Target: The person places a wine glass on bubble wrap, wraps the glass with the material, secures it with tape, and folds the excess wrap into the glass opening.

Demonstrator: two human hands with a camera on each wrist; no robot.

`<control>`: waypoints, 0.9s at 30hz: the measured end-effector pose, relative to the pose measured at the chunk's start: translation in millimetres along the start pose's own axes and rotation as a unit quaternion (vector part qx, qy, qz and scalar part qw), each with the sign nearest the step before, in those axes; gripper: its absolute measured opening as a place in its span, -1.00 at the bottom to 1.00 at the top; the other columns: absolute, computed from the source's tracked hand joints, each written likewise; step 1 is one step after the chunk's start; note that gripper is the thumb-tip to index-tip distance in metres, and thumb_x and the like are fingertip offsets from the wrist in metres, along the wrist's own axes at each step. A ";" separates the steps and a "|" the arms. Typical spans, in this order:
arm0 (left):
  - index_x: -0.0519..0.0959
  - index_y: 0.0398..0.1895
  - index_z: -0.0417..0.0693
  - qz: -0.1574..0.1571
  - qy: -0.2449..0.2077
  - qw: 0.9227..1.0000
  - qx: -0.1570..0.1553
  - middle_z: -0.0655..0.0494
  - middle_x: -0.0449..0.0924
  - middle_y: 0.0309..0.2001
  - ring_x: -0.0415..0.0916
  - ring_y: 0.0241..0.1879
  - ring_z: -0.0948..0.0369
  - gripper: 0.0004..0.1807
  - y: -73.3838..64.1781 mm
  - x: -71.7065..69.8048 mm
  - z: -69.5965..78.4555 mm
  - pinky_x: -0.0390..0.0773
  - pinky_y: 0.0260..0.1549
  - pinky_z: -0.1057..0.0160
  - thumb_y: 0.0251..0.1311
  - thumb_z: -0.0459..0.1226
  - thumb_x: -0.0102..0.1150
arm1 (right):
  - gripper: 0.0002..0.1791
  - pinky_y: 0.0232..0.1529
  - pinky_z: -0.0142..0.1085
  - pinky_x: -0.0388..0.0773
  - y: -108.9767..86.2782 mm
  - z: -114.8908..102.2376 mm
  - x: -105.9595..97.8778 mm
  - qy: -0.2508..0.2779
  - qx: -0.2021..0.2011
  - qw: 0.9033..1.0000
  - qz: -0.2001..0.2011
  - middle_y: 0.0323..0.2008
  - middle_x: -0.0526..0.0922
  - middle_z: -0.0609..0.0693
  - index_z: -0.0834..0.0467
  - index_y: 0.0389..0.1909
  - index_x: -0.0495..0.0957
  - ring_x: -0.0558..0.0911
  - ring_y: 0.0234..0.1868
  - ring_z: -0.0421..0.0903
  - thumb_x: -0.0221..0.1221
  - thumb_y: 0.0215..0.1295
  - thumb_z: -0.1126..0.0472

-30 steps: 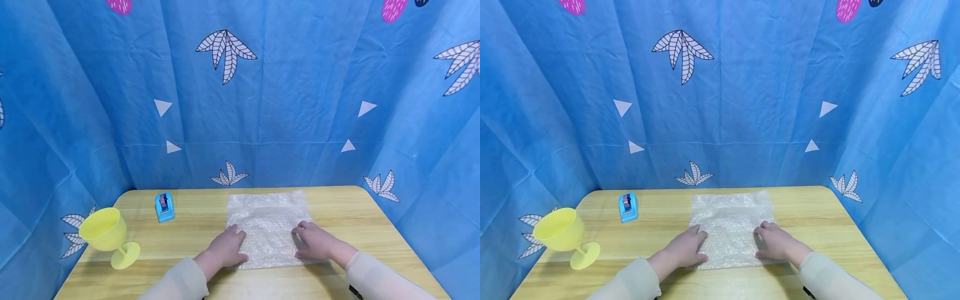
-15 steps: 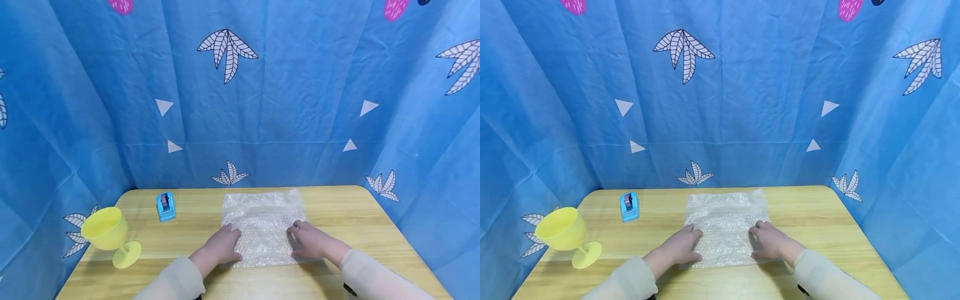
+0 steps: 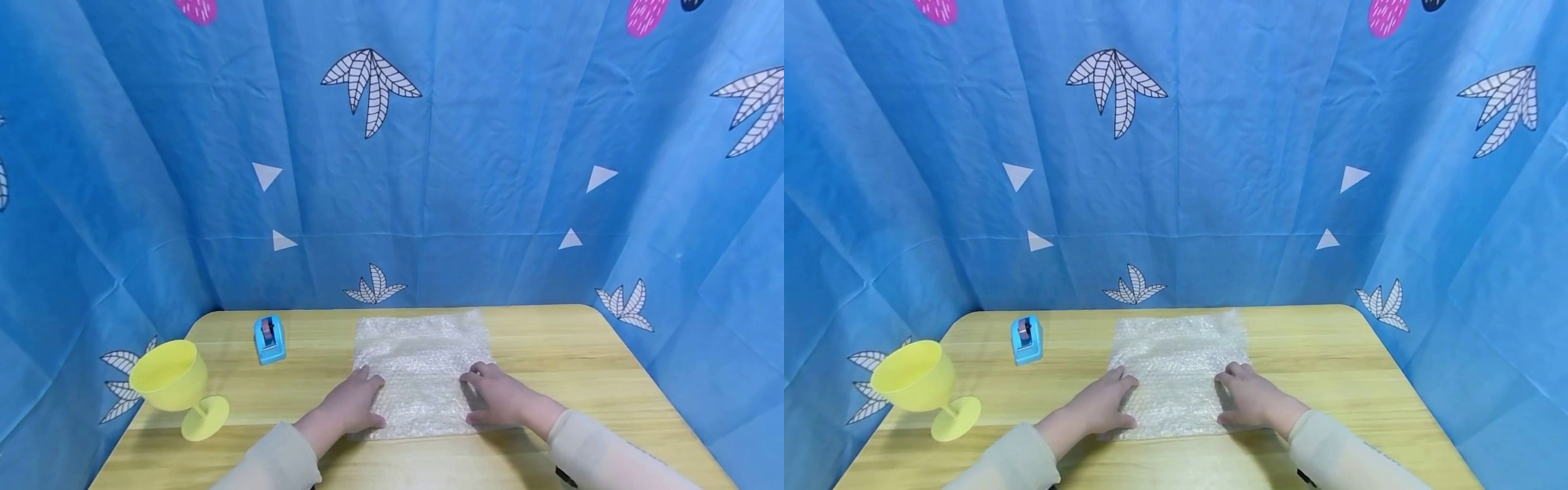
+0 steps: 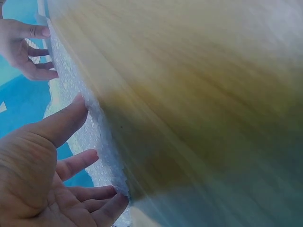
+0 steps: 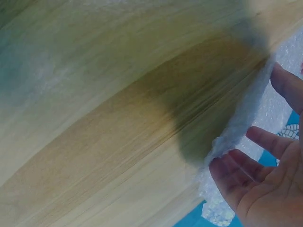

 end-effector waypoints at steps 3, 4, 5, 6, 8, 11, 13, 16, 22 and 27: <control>0.49 0.23 -0.20 -0.001 -0.008 1.000 -0.004 -0.43 0.25 0.38 0.16 0.41 -0.29 -0.23 -2.1 -1.4 -1.7 0.28 0.34 -0.20 -0.02 -0.04 0.53 | -0.20 0.10 0.04 0.57 0.8 -1.7 -0.2 0.002 -0.002 1.000 0.001 0.05 0.49 0.14 0.28 0.20 0.49 0.52 0.05 0.13 0.49 0.01 -0.09; 0.49 0.23 -0.20 -0.002 -0.010 1.000 -0.005 -0.43 0.24 0.39 0.15 0.41 -0.30 -0.24 -2.6 -2.1 -2.1 0.27 0.34 -0.20 -0.02 -0.05 0.53 | -0.20 0.10 0.04 0.57 1.1 -2.1 0.0 0.001 -0.003 1.000 0.002 0.05 0.49 0.14 0.27 0.21 0.49 0.52 0.05 0.13 0.49 0.02 -0.09; 0.49 0.24 -0.20 -0.002 -0.011 1.000 -0.005 -0.43 0.24 0.39 0.15 0.41 -0.30 -0.24 -3.1 -2.3 -2.5 0.27 0.34 -0.20 -0.02 -0.05 0.53 | -0.20 0.11 0.04 0.57 1.5 -2.1 0.5 0.000 -0.004 1.000 0.002 0.06 0.49 0.13 0.27 0.21 0.49 0.52 0.05 0.13 0.48 0.02 -0.09; 0.49 0.24 -0.20 -0.003 -0.013 1.000 -0.007 -0.43 0.23 0.39 0.14 0.42 -0.30 -0.24 -3.5 -2.4 -3.0 0.26 0.35 -0.20 -0.01 -0.05 0.53 | -0.20 0.15 0.06 0.54 1.7 -2.3 0.3 0.000 -0.005 1.000 0.003 0.06 0.49 0.13 0.28 0.21 0.49 0.52 0.06 0.13 0.48 0.02 -0.09; 0.49 0.24 -0.21 -0.004 -0.014 1.000 -0.008 -0.43 0.23 0.39 0.14 0.42 -0.30 -0.24 -3.6 -2.6 -3.8 0.26 0.35 -0.20 -0.01 -0.05 0.53 | -0.20 0.22 0.10 0.48 1.9 -2.3 0.4 0.003 -0.005 1.000 0.003 0.06 0.49 0.14 0.28 0.22 0.49 0.52 0.07 0.15 0.48 0.03 -0.09; 0.49 0.24 -0.21 -0.006 -0.018 1.000 -0.012 -0.43 0.21 0.40 0.12 0.43 -0.30 -0.24 -3.4 -1.5 -5.4 0.25 0.35 -0.20 0.00 -0.06 0.52 | -0.20 0.28 0.14 0.41 2.0 -1.2 0.9 0.006 -0.003 1.000 0.001 0.10 0.50 0.17 0.28 0.24 0.49 0.51 0.10 0.17 0.46 0.05 -0.08; 0.49 0.25 -0.22 -0.006 -0.017 1.000 -0.014 -0.43 0.20 0.41 0.11 0.43 -0.29 -0.24 -3.6 -0.6 -6.1 0.26 0.35 -0.21 0.00 -0.05 0.52 | -0.21 0.26 0.13 0.44 1.8 -0.6 0.7 0.009 -0.002 1.000 0.000 0.12 0.50 0.19 0.27 0.24 0.49 0.51 0.12 0.18 0.45 0.06 -0.07; 0.50 0.25 -0.22 -0.006 -0.005 1.000 -0.009 -0.37 0.21 0.42 0.11 0.43 -0.26 -0.23 -4.1 0.1 -5.4 0.29 0.34 -0.18 0.02 -0.03 0.51 | -0.25 0.15 0.08 0.54 1.6 0.1 -0.7 0.011 -0.002 1.000 0.005 0.12 0.50 0.19 0.25 0.21 0.51 0.53 0.09 0.16 0.46 0.05 -0.05; 0.49 0.28 -0.23 -0.010 0.039 0.999 0.004 -0.22 0.29 0.41 0.19 0.41 -0.15 -0.21 -3.8 0.2 -3.1 0.35 0.33 -0.07 0.06 0.03 0.47 | -0.25 0.17 0.12 0.51 2.5 -0.4 -4.1 0.025 -0.009 1.000 0.009 0.19 0.45 0.24 0.22 0.21 0.50 0.47 0.18 0.20 0.48 0.03 -0.02; 0.50 0.25 -0.21 -0.009 0.052 0.999 0.006 -0.20 0.35 0.37 0.26 0.37 -0.13 -0.22 -3.9 -1.1 -4.4 0.39 0.30 -0.06 0.04 0.04 0.48 | -0.19 0.30 0.27 0.31 3.7 -0.8 -1.7 0.045 -0.011 0.999 -0.015 0.36 0.31 0.37 0.23 0.32 0.42 0.30 0.35 0.39 0.46 0.07 -0.01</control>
Point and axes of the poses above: each hand's wrist, its own y-axis towards the middle knuckle, its own x-axis out of the palm, z = x × y, the point moved 8 cm from there along y, towards the middle knuckle
